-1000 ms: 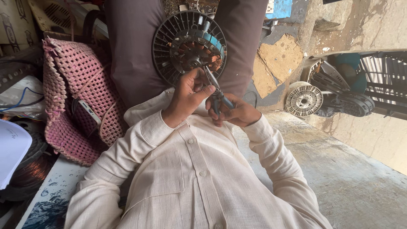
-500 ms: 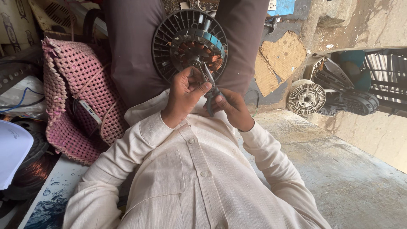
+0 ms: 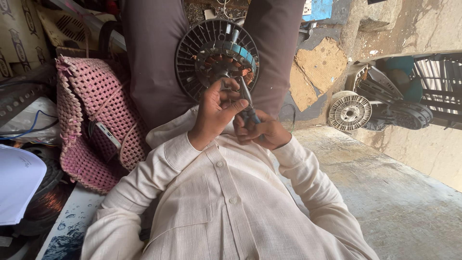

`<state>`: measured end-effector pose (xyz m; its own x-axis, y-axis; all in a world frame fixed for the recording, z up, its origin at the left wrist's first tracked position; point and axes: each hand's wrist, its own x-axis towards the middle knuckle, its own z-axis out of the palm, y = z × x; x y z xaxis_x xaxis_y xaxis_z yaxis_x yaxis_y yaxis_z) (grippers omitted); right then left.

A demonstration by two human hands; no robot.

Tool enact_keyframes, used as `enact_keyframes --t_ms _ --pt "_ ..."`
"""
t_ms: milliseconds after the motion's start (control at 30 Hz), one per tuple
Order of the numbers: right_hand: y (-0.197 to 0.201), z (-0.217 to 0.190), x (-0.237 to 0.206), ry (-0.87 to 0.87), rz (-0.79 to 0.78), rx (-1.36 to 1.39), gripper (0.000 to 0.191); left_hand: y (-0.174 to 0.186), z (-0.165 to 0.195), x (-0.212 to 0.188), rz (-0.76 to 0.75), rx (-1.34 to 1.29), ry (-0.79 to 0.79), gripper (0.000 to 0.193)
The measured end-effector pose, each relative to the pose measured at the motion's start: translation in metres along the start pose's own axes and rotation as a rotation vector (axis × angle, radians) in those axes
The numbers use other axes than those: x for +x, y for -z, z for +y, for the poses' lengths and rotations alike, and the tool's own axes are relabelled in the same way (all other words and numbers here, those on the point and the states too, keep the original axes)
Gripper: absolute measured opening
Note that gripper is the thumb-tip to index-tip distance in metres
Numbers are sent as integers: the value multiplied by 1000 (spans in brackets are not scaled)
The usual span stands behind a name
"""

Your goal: The person sits on the floor holding an electric fan motor between their legs and uses pliers to grip and pull the copper windings and other parts out of the motor housing. They reposition the motor repeatedly and work the windings loose one section at a time.

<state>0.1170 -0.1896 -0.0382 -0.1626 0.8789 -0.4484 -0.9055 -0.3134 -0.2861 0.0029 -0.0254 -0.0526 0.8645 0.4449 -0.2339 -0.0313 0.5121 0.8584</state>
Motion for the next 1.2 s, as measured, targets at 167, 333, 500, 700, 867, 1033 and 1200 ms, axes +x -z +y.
enact_keyframes --t_ms 167,333,500,700,867,1033,1200 --pt "14 -14 -16 -9 33 -191 38 -10 8 -4 12 203 -125 37" --pt "29 -40 -36 -88 50 -391 42 0 21 -9 121 1058 -644 29" --pt "41 -62 -33 -230 162 -698 55 12 16 12 164 1413 -761 23" --pt "46 -89 -26 -329 86 -902 67 18 8 15 199 1432 -795 19" --pt "45 -91 -30 -305 42 -865 74 21 6 15 188 1413 -805 16" --pt "40 -91 -28 -267 76 -869 78 19 9 16 171 1395 -815 16" --pt "32 -97 -33 -311 106 -894 76 16 11 17 169 1355 -788 18"
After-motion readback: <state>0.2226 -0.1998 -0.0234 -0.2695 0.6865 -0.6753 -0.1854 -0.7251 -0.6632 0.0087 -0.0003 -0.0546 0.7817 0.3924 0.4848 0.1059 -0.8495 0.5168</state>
